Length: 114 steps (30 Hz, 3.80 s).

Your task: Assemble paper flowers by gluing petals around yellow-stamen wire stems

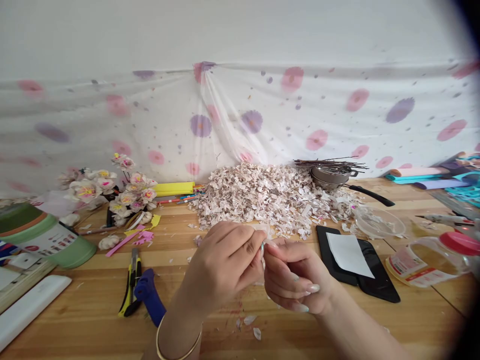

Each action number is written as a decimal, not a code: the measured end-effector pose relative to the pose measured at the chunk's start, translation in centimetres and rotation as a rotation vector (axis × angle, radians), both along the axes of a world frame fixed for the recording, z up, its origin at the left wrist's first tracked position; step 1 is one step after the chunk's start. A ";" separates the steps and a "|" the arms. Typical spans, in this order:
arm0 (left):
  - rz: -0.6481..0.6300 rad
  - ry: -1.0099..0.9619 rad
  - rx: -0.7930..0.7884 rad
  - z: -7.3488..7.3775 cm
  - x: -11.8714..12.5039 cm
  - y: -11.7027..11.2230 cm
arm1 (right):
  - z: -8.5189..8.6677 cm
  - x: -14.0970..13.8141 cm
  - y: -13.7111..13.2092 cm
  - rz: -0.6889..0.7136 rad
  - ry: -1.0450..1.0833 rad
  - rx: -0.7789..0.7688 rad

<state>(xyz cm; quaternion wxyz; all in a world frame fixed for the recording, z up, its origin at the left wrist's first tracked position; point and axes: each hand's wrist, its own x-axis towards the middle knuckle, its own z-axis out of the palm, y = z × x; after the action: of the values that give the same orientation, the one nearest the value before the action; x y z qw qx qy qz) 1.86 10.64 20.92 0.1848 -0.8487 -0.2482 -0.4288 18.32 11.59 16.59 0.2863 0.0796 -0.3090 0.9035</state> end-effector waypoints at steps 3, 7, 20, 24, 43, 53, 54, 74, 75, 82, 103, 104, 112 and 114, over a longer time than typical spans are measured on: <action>-0.015 0.042 0.014 0.0 -0.3 -0.2 | -0.2 0.2 -0.1 0.026 0.030 0.002; -0.080 0.006 -0.023 0.0 -0.4 -0.1 | 0.0 0.3 -0.2 0.129 0.122 -0.032; 0.100 0.195 -0.005 0.0 -0.5 0.0 | 0.5 0.0 0.2 -0.223 -0.278 -0.048; 0.090 0.076 -0.045 -0.3 0.0 0.1 | 0.8 -0.1 0.0 -0.347 -0.299 -0.019; -0.064 -0.237 -0.340 -0.6 0.7 0.7 | 1.0 0.6 -0.1 0.110 0.140 -0.261; 0.027 -0.109 -0.205 -0.5 0.5 0.6 | 0.9 0.1 -0.1 -0.071 -0.056 -0.170; 0.023 -0.089 -0.152 -0.4 0.4 0.6 | 1.0 0.2 -0.2 -0.084 -0.068 -0.148; -0.188 0.030 0.010 0.6 -0.7 -1.4 | 1.1 2.1 -1.5 -0.293 -0.440 0.256; -0.232 0.014 -0.023 0.7 -0.7 -1.4 | 1.2 2.3 -1.5 -0.300 -0.461 0.278; -0.475 -0.285 -0.435 0.6 -0.3 -0.9 | 1.8 3.2 -2.0 -0.476 -0.596 0.494; -0.581 -0.236 -1.132 0.0 0.1 -0.6 | 3.1 2.9 -1.3 -0.278 -0.804 0.535; -0.571 -0.248 -1.076 -0.1 0.2 -0.6 | 3.1 2.9 -1.3 -0.296 -0.805 0.537; -0.318 -0.185 -0.436 0.0 0.4 -1.2 | 3.1 2.8 -1.8 -0.829 -0.830 1.072; -0.221 -0.097 -0.177 -0.1 0.4 -1.1 | 3.1 2.8 -2.0 -1.058 -0.867 1.346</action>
<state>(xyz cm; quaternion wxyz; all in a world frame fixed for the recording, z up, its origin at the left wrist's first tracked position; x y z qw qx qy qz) 2.22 9.52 20.87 0.0488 -0.8622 -0.1989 -0.4633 21.17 9.55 19.68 0.4121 -0.2635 -0.8381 0.2414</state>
